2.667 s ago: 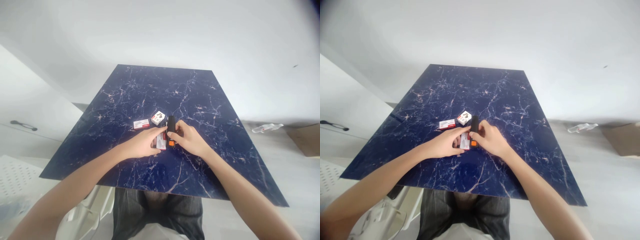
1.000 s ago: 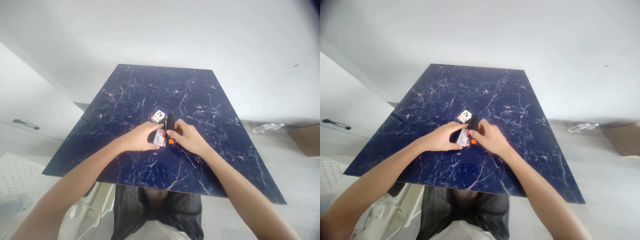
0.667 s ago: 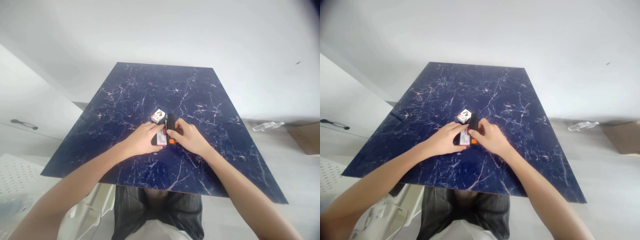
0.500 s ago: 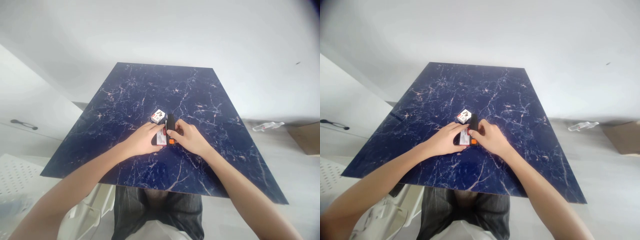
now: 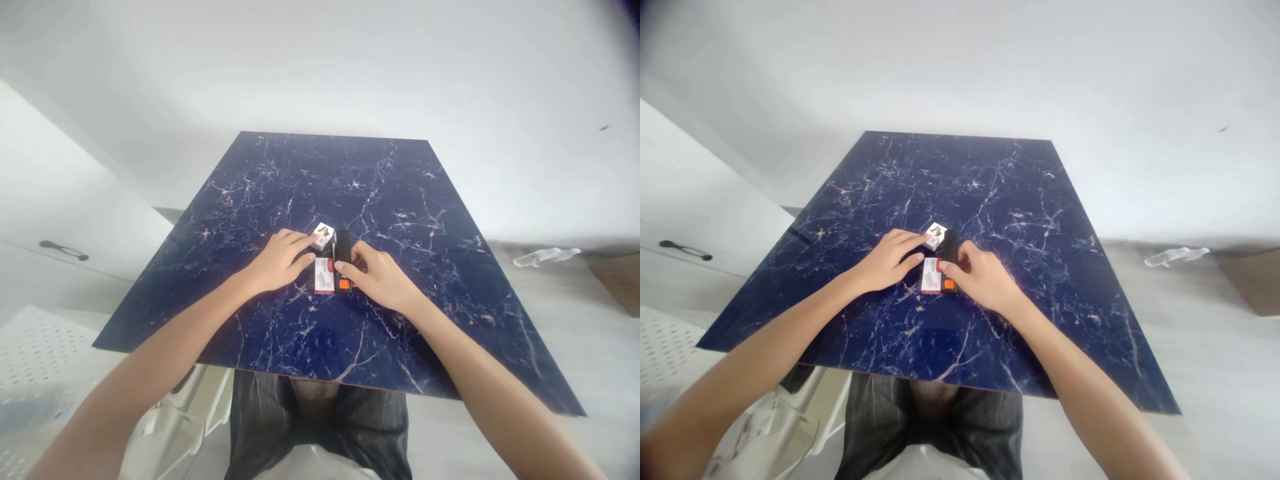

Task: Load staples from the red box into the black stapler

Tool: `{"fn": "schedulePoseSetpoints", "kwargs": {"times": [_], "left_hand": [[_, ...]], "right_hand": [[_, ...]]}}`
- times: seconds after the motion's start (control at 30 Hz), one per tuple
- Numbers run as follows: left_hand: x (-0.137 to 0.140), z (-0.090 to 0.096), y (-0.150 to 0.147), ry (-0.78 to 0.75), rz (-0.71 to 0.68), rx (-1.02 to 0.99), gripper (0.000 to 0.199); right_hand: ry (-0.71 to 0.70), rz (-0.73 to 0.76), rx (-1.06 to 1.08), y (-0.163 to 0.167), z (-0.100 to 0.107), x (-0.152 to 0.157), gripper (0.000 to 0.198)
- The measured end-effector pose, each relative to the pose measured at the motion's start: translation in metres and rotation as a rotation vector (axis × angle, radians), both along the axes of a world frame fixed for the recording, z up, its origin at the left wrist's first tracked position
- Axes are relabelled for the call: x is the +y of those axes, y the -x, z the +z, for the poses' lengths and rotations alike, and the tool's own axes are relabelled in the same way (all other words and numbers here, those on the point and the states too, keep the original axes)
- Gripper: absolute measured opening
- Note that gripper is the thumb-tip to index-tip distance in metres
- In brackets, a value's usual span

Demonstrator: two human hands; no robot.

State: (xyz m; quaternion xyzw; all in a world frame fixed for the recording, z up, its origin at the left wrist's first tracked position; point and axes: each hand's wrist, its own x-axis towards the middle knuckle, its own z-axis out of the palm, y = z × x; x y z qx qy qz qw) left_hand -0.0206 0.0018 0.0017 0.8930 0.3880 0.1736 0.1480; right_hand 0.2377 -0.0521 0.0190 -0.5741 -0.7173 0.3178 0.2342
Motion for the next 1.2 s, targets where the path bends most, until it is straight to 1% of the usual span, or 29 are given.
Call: {"fn": "schedulePoseSetpoints", "kwargs": {"times": [0.13,0.27,0.33,0.5,0.67,0.73,0.9,1.1,1.2], "left_hand": [[-0.008,0.005,-0.006,-0.007,-0.097,-0.031,0.039],[-0.009,0.003,-0.004,-0.046,-0.081,-0.062,0.038],[-0.007,0.001,-0.002,-0.028,-0.091,-0.042,0.048],[-0.001,0.001,0.004,0.114,-0.171,0.032,0.073],[-0.001,0.001,0.011,0.217,-0.209,0.048,0.114],[-0.003,-0.001,0.011,0.228,-0.203,0.045,0.121],[-0.004,-0.006,0.007,0.205,-0.171,0.010,0.113],[-0.002,-0.009,0.006,0.225,-0.169,0.021,0.116],[-0.002,-0.009,0.006,0.234,-0.164,0.030,0.115]], "right_hand": [[0.005,-0.007,0.008,0.000,0.001,0.000,0.032],[0.003,-0.006,0.009,0.000,0.000,0.000,0.033],[0.002,-0.006,0.007,0.000,0.001,0.000,0.033],[0.011,-0.002,0.009,0.000,0.001,0.000,0.031],[0.008,0.006,0.013,0.000,0.000,0.000,0.032],[0.006,0.009,0.015,-0.001,0.000,0.000,0.031],[0.005,0.009,0.019,0.000,0.000,-0.001,0.029],[-0.062,-0.018,-0.014,0.004,0.002,-0.003,0.030],[-0.061,-0.028,0.011,0.004,0.001,-0.003,0.028]]}}
